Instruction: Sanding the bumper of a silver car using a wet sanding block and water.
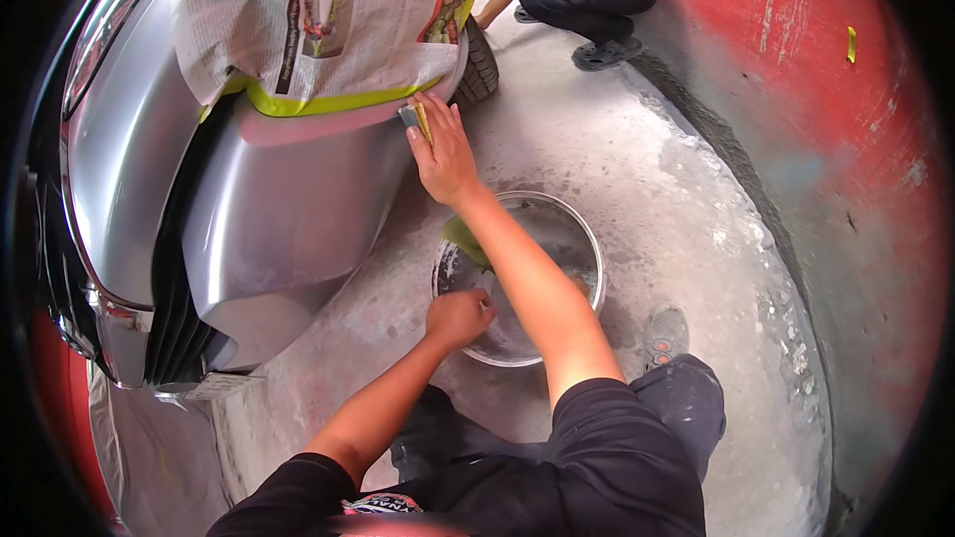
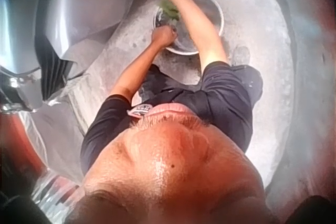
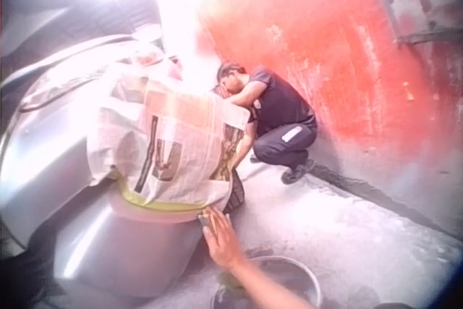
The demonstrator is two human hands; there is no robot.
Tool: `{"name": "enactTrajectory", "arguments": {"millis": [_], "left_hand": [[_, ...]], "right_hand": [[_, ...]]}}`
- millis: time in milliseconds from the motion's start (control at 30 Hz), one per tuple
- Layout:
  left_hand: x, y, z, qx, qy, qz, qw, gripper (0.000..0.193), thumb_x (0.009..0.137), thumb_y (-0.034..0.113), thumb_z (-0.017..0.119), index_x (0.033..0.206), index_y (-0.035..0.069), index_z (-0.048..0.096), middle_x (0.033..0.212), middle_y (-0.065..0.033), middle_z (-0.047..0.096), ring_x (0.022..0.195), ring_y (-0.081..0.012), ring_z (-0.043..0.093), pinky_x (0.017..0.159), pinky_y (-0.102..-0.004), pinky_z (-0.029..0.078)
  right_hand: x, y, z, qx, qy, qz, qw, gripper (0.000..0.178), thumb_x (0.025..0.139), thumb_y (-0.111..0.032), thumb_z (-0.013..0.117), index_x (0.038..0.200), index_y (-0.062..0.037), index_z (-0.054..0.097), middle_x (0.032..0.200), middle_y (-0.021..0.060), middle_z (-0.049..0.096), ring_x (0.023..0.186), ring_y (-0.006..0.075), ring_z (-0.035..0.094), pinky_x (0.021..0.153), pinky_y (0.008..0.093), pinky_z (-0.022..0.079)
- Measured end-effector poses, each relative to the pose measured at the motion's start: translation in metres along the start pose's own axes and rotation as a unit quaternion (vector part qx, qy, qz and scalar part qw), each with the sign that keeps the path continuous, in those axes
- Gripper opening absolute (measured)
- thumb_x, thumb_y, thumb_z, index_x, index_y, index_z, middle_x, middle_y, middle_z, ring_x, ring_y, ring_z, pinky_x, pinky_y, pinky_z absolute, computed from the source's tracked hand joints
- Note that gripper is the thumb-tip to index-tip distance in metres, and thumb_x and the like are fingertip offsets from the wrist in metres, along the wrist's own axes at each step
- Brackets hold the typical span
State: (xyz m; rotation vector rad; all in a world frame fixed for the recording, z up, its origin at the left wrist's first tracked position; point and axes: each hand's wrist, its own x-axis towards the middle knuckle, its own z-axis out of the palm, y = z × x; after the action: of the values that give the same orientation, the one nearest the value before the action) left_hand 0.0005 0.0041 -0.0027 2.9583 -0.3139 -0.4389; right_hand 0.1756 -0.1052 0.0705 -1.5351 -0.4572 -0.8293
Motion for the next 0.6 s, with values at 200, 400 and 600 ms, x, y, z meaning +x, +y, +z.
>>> {"name": "enactTrajectory", "arguments": {"millis": [200,400,600], "left_hand": [[0.0,0.008,-0.005,0.007,-0.013,-0.008,1.0,0.027,0.083,0.034,0.063,0.095,0.011,0.07,0.086,-0.0137,0.07,0.083,-0.0323,0.067,0.077,-0.0451,0.052],[-0.001,0.009,-0.005,0.012,-0.017,-0.011,1.0,0.029,0.083,0.035,0.06,0.093,0.01,0.07,0.086,-0.0159,0.07,0.082,-0.0341,0.067,0.076,-0.0462,0.052],[-0.003,0.002,0.004,0.005,0.054,0.011,0.998,0.025,0.083,0.031,0.058,0.087,0.009,0.07,0.083,-0.0169,0.069,0.081,-0.0351,0.068,0.074,-0.0471,0.052]], "right_hand": [[-0.002,-0.042,0.013,0.031,0.005,-0.001,1.0,0.045,0.096,-0.025,0.043,0.135,-0.0014,0.045,0.139,0.0182,0.045,0.135,0.0361,0.034,0.113,0.0519,0.018],[-0.001,-0.088,0.022,0.027,0.006,-0.032,0.999,0.046,0.094,-0.024,0.047,0.134,0.0007,0.044,0.139,0.0194,0.045,0.134,0.0367,0.035,0.113,0.0532,0.019],[0.008,-0.121,0.03,0.003,0.006,-0.079,0.997,0.048,0.092,-0.025,0.051,0.132,0.0025,0.045,0.137,0.0209,0.046,0.133,0.0367,0.038,0.112,0.0539,0.02]]}}
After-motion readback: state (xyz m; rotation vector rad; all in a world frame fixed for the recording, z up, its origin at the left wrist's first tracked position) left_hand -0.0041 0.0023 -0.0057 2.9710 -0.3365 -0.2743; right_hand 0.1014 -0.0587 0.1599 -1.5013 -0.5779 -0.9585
